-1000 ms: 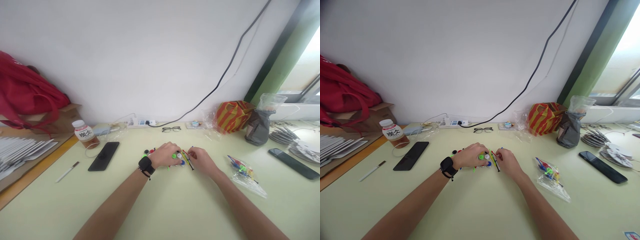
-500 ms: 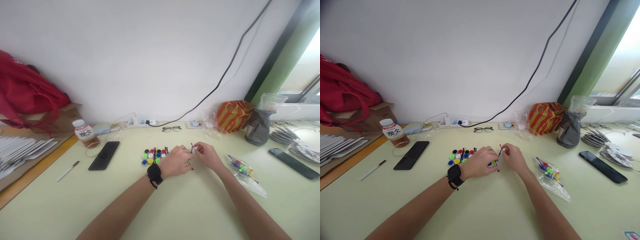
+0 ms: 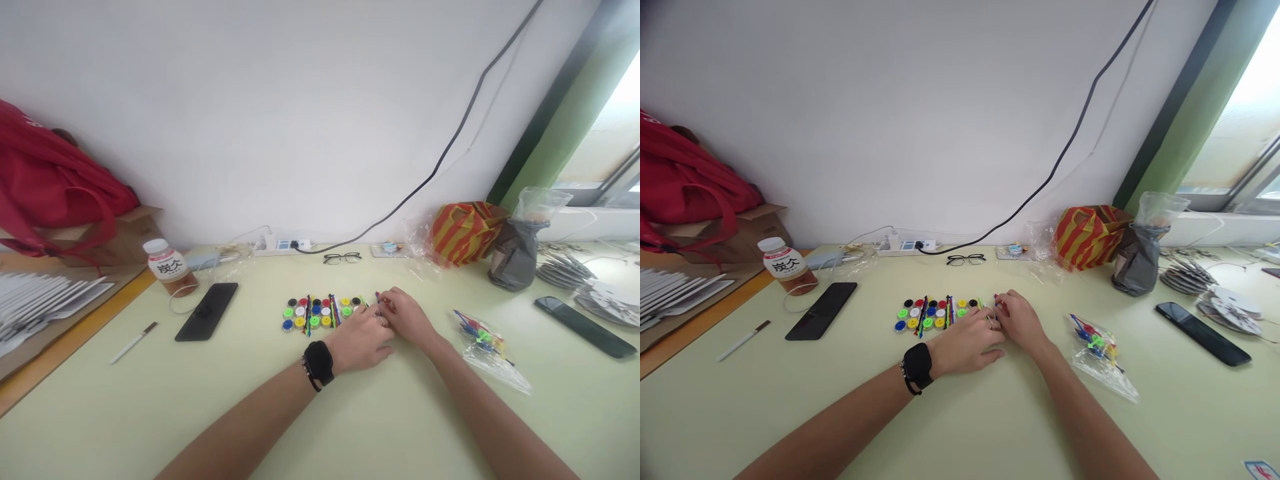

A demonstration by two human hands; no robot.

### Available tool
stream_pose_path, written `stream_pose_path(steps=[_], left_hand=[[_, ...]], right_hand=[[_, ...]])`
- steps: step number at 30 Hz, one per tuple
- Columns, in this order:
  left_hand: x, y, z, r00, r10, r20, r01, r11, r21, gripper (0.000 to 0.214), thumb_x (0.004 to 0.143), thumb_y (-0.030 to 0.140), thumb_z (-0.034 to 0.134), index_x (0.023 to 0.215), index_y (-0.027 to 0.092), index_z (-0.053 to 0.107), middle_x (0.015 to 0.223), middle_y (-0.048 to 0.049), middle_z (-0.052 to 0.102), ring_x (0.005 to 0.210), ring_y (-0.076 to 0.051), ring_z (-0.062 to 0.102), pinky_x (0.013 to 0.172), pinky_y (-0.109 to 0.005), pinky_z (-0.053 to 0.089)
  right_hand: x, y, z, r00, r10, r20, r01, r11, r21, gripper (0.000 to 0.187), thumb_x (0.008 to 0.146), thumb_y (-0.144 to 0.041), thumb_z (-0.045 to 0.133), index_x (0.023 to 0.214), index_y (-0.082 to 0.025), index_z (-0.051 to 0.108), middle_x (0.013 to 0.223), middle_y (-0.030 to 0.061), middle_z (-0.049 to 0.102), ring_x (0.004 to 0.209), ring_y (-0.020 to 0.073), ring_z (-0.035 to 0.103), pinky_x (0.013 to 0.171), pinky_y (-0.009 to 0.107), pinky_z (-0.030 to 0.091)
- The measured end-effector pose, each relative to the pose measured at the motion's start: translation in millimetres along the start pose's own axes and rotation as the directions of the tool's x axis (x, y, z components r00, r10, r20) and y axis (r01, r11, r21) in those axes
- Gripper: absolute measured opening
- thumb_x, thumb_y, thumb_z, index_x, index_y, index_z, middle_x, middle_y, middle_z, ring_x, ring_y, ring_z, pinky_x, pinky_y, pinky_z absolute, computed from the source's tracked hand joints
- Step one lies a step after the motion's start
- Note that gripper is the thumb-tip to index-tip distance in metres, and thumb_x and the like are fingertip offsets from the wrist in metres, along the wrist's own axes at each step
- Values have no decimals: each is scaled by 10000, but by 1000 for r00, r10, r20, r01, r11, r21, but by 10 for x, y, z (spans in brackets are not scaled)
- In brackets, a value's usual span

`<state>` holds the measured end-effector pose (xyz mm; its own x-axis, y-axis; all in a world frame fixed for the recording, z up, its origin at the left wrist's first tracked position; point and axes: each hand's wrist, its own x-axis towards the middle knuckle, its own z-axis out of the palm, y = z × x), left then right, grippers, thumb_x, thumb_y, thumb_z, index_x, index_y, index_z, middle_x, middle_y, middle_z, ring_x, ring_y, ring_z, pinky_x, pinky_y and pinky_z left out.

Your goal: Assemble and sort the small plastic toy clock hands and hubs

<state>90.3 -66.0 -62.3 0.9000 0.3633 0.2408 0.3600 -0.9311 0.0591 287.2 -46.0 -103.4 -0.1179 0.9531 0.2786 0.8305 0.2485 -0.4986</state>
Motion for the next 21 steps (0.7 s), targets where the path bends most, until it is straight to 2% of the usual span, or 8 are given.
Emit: stream_pose_path(steps=[6, 14, 17, 21], left_hand=[[1, -5, 23, 999, 17, -27, -17, 1000, -1, 212, 959, 327, 632, 800, 192, 675, 920, -85, 694, 1117, -289, 564, 884, -420, 432], [2, -10, 67, 997, 53, -50, -51, 998, 35, 221, 975, 267, 592, 780, 185, 655, 917, -73, 690, 1087, -266, 579, 882, -406, 437], [8, -6, 59, 998, 48, -46, -46, 998, 42, 188, 974, 253, 584, 813, 184, 652, 933, -75, 697, 1075, -265, 585, 874, -406, 442], [-2, 34, 46, 999, 27, -48, -25, 999, 40, 106, 971, 263, 589, 959, 179, 653, 1038, -92, 705, 1103, -278, 582, 880, -414, 452]], right_hand=[[21, 76, -21, 999, -16, 43, 11, 993, 117, 123, 880, -218, 566, 834, -208, 680, 894, 58, 692, 773, 195, 639, 707, 303, 483], [39, 119, -4, 996, -9, 89, -15, 964, 265, 142, 818, -222, 603, 903, -208, 716, 797, 34, 723, 731, 204, 666, 688, 312, 519], [37, 89, -29, 995, -16, 98, -13, 959, 284, 157, 826, -231, 589, 910, -206, 719, 794, 34, 731, 721, 201, 670, 683, 314, 524], [30, 68, -93, 995, -31, 97, -2, 949, 316, 178, 844, -244, 572, 939, -206, 718, 806, 37, 739, 747, 206, 684, 702, 315, 532]])
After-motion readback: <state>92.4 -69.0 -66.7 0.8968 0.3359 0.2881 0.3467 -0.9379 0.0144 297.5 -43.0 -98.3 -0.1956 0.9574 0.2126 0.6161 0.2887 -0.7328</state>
